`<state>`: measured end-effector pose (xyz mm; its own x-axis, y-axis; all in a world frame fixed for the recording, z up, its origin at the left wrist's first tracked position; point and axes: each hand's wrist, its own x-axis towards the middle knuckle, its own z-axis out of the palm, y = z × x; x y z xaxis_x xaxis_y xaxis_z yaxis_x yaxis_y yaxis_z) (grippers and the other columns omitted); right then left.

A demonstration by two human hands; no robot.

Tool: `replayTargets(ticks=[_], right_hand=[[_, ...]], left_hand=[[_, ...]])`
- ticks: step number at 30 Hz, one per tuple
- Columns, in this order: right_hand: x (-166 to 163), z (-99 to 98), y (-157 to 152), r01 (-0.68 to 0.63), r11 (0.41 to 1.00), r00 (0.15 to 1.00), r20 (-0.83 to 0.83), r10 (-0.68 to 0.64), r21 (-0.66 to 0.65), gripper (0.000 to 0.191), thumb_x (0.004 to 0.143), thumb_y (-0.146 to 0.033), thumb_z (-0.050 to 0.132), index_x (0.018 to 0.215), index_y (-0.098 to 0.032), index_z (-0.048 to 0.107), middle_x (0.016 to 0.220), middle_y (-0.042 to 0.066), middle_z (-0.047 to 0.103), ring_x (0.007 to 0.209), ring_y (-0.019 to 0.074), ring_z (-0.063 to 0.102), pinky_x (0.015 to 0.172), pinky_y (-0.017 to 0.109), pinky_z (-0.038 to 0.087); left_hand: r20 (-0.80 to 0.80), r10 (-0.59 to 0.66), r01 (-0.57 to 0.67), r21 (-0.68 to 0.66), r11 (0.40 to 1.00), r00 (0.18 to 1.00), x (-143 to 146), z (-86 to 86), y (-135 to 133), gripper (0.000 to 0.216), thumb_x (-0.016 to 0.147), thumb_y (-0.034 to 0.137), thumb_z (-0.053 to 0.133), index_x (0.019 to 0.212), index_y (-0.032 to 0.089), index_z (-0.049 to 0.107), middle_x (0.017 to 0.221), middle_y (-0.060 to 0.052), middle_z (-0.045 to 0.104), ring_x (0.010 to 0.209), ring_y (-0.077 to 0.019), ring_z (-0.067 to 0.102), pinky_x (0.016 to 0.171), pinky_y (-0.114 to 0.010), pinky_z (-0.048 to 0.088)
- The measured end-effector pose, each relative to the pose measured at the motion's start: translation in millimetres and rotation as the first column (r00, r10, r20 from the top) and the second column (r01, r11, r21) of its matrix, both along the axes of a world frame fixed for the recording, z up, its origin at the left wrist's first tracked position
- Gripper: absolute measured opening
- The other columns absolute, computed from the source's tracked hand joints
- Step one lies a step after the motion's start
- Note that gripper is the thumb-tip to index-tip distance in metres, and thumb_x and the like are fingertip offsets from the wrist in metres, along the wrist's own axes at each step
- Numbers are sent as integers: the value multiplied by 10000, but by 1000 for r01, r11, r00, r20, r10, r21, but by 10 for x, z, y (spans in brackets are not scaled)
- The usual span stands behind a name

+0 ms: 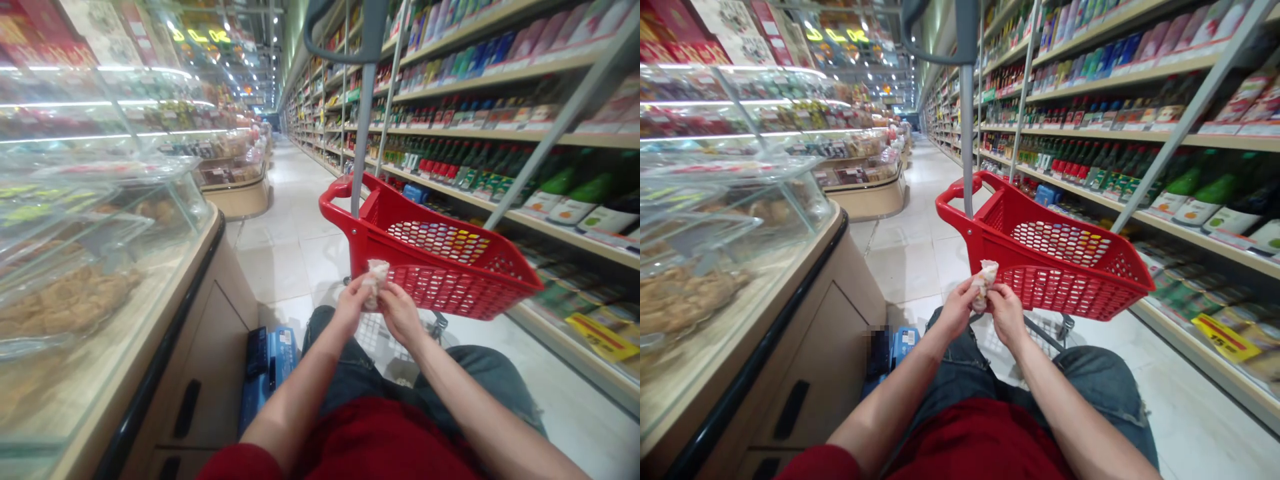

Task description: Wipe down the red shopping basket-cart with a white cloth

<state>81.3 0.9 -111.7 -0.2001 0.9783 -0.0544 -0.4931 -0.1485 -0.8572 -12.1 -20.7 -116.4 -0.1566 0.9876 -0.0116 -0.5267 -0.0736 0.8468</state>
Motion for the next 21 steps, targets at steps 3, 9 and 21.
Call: replayTargets(ticks=[3, 9, 21], right_hand=[[-46, 40, -39, -47, 999, 997, -64, 48, 12, 257, 556, -302, 707, 758, -186, 596, 702, -11, 662, 646, 148, 608, 598, 267, 475], [-97, 40, -18, -6, 1000, 999, 50, 4, 30, 340, 546, -385, 750, 785, -179, 622, 705, -3, 668, 668, 151, 609, 638, 268, 470], [-28, 196, -48, -160, 987, 987, 11, 160, 7, 397, 553, -451, 753, 792, -161, 622, 715, 27, 682, 687, 174, 640, 641, 279, 505]], left_hand=[[32, 15, -14, -30, 999, 999, 6, -46, 23, 508, 492, 171, 730, 982, 160, 595, 846, -21, 665, 729, -132, 601, 695, -251, 453], [-386, 95, -137, -82, 987, 917, 21, -131, -3, 419, 563, 189, 679, 968, 145, 586, 832, -44, 662, 763, -182, 619, 735, -309, 472], [-694, 175, -45, 202, 978, 698, -201, 180, -40, 502, 551, 235, 745, 1031, 186, 605, 985, -53, 644, 895, -209, 593, 835, -329, 447]])
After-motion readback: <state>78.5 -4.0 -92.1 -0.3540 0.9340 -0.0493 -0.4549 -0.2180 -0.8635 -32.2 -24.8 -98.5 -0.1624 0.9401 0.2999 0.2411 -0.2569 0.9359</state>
